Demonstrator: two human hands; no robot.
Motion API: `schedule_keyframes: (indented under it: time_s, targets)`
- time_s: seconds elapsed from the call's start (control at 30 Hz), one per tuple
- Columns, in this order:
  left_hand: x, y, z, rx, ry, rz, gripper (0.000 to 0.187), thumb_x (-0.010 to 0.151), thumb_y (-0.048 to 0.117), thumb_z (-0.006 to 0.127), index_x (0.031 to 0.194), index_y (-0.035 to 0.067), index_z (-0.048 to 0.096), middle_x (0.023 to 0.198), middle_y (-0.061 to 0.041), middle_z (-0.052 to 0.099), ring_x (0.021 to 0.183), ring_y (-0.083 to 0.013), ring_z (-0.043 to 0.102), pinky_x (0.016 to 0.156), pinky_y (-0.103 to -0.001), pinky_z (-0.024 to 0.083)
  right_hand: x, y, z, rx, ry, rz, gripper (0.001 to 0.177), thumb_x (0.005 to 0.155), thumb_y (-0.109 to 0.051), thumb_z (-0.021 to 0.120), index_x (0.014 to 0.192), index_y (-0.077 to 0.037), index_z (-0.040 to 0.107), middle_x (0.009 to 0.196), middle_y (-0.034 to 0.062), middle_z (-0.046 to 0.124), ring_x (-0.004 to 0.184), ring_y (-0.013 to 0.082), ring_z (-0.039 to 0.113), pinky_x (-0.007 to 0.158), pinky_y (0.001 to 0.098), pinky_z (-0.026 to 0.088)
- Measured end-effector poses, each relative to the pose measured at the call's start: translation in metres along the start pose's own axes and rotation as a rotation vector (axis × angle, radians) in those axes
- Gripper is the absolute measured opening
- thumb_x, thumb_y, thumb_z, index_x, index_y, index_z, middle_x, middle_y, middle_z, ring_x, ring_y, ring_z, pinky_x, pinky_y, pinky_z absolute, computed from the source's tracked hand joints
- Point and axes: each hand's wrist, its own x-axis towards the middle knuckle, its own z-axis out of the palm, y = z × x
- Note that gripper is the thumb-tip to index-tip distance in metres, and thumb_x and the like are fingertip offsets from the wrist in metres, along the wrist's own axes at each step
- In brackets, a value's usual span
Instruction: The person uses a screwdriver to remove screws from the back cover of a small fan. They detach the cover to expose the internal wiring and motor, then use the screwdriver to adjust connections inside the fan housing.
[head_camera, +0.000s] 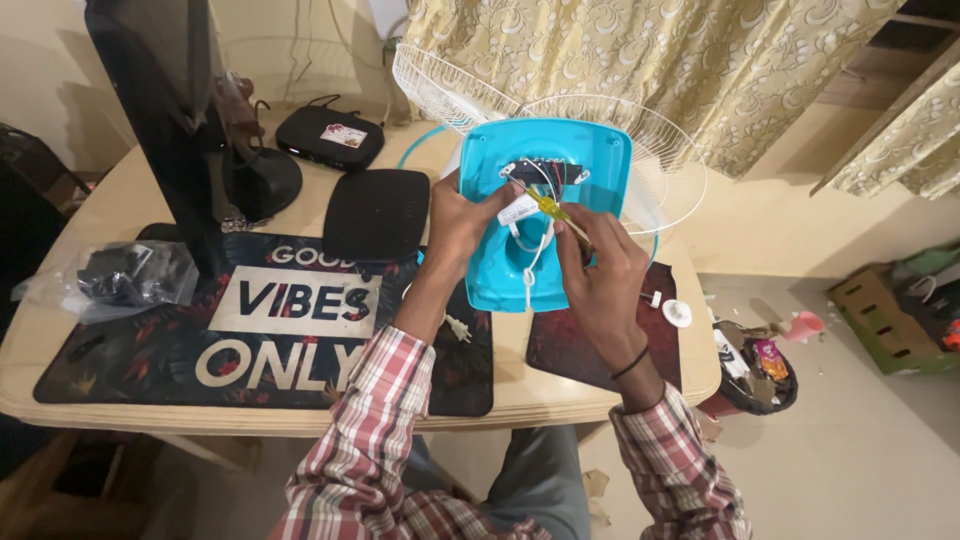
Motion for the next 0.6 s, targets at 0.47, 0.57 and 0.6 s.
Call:
schedule_keyframes:
  time_s: [0.47,0.57,0.6]
  targets:
    - [0.0013,-0.0046,-0.0013,-0.026,-0.015,0.038,0.027,0.085,0.006,0.082,0.108,-0.005,0.074,0.096,-0.010,0.079,0.083,-0.0119,0.073,0.074,-0.027,0.060,-0.0007,0.0004,0.0020,-0.077,-0.006,-0.042,0.019,0.098,-0.004,0.075,0.117,-0.002,0.072,0.090,0.0112,0.067,0.065,0.0197,0.063,0.056,0.0333,0.046]
    - [0.0018,-0.0064,-0.0001,-0.028,-0.004,0.030,0.028,0.084,0.006,0.082,0.109,-0.005,0.073,0.097,-0.010,0.079,0.083,-0.0119,0.073,0.074,-0.028,0.060,-0.0004,-0.0033,0.0022,-0.114,-0.023,-0.029,0.020,0.096,-0.004,0.077,0.115,-0.003,0.073,0.084,0.0102,0.063,0.057,0.0195,0.059,0.052,0.0346,0.044]
    - [0.0018,-0.0068,0.0000,-0.027,0.001,0.031,0.029,0.083,0.006,0.082,0.109,-0.005,0.073,0.097,-0.010,0.079,0.083,-0.0120,0.073,0.074,-0.028,0.060,-0.0009,-0.0047,0.0015,-0.119,-0.039,-0.055,0.021,0.096,-0.004,0.076,0.117,-0.003,0.073,0.086,0.0100,0.063,0.059,0.0194,0.060,0.053,0.0346,0.045]
